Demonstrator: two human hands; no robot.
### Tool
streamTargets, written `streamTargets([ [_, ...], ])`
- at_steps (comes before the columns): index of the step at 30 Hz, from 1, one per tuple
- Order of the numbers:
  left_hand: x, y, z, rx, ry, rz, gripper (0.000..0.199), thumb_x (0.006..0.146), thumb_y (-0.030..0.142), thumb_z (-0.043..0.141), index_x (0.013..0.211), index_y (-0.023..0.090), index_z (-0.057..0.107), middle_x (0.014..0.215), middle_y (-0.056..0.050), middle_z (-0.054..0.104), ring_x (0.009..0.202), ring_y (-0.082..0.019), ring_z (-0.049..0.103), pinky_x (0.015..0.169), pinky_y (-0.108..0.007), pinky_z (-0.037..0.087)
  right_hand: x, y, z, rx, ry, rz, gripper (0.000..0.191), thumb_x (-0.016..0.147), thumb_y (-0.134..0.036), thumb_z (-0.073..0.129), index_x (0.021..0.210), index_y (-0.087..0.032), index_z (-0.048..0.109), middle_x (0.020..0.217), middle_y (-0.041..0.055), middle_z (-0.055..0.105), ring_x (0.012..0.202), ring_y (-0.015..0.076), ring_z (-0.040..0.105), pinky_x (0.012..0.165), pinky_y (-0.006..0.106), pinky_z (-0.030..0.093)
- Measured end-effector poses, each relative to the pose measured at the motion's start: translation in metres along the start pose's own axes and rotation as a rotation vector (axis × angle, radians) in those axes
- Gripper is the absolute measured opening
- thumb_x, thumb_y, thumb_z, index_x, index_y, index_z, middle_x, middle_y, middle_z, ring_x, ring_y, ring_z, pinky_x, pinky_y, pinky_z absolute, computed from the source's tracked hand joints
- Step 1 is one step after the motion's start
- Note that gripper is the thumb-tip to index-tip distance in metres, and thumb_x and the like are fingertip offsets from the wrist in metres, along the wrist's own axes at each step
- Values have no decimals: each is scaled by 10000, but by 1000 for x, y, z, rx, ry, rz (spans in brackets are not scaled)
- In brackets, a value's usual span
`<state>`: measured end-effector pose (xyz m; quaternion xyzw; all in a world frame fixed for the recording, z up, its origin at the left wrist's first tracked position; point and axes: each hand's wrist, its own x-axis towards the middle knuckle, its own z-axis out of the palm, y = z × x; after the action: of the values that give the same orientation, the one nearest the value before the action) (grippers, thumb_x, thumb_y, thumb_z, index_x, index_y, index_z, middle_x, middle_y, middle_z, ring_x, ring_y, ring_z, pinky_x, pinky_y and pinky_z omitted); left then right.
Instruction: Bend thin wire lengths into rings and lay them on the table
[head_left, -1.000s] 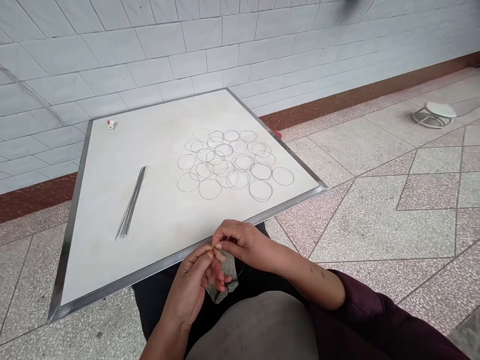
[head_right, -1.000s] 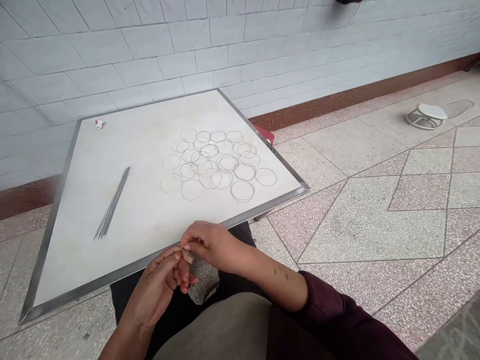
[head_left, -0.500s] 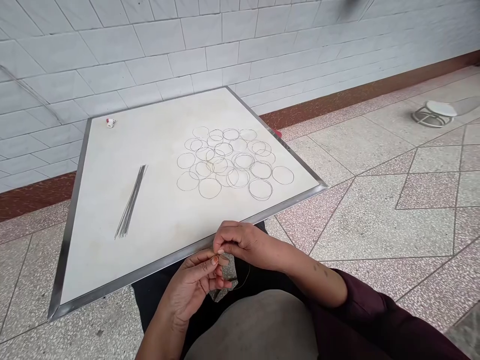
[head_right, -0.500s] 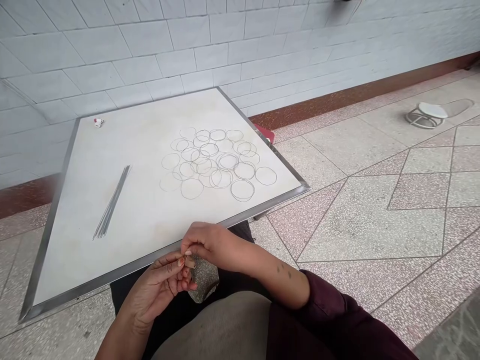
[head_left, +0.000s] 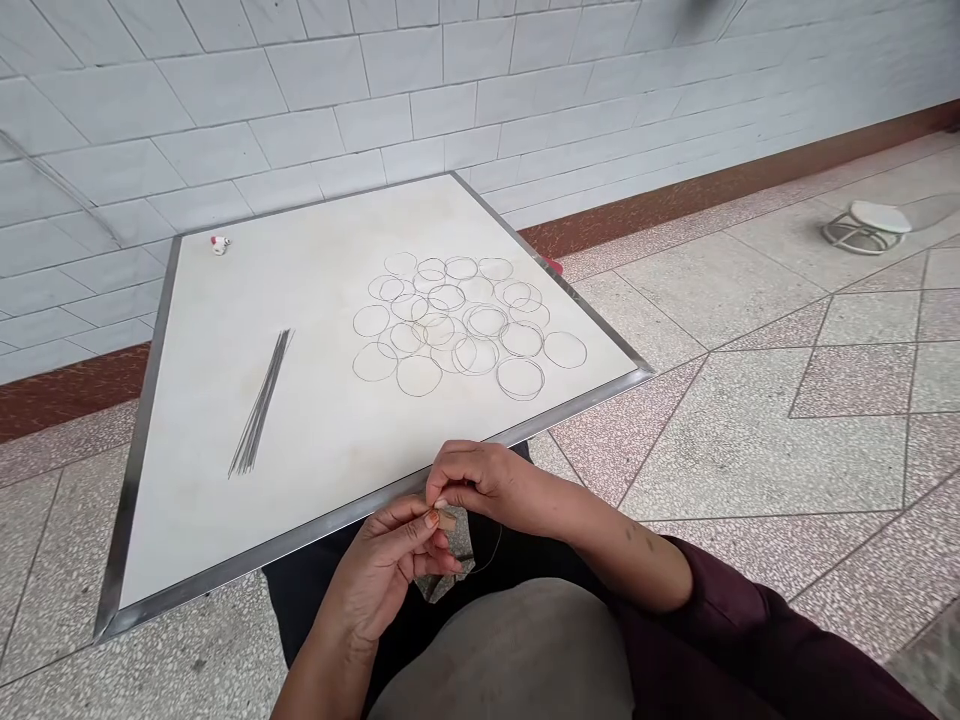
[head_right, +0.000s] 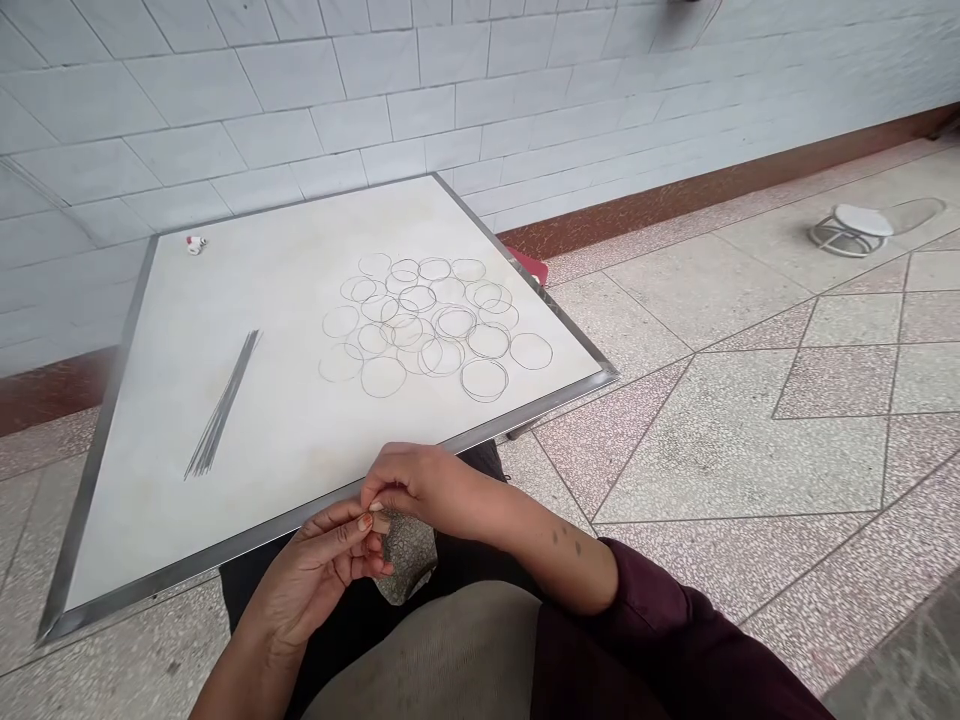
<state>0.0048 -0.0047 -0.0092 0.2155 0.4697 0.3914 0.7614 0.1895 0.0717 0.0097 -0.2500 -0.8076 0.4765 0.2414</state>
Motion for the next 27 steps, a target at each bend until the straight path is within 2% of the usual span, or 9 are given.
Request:
streamTargets([
  [5,1,-1,1,-30,-15,-11,171,758,289,777,871,161,768,711,-41,683,606,-164,651,657,-351,589,0,-1,-3,0,-12,-11,110,927,-106,590,899,-181,665,867,10,595,836,127,593,748,237,488],
  [12,-1,-2,1,-48,-49,-26,158,744,290,787,835,163,764,718,-35,680,599,-172,653,642,-356,579,0,-1,-4,39,-35,-15,113,943,-142,581,897,-182,676,872,9,591,833,119,594,751,230,483],
  [20,-3,-1,9,-102,-4,28,106,730,277,796,733,180,754,712,-7,684,519,-93,541,629,-301,553,1,2,-5,137,27,49,53,889,-145,653,893,-184,689,833,-6,609,784,108,588,703,210,465],
  [24,-2,-4,10,-123,-22,31,100,739,270,779,729,176,748,672,1,642,518,-98,524,567,-284,536,0,0,-8,123,-43,-16,76,924,-154,609,919,-178,681,842,3,593,825,117,580,743,223,463],
  [27,-2,-6,10,-102,-53,16,110,755,277,769,752,170,744,646,4,623,503,-97,521,582,-307,550,-2,0,-11,111,-96,-28,100,943,-159,579,917,-177,675,863,7,581,831,119,574,752,231,467],
])
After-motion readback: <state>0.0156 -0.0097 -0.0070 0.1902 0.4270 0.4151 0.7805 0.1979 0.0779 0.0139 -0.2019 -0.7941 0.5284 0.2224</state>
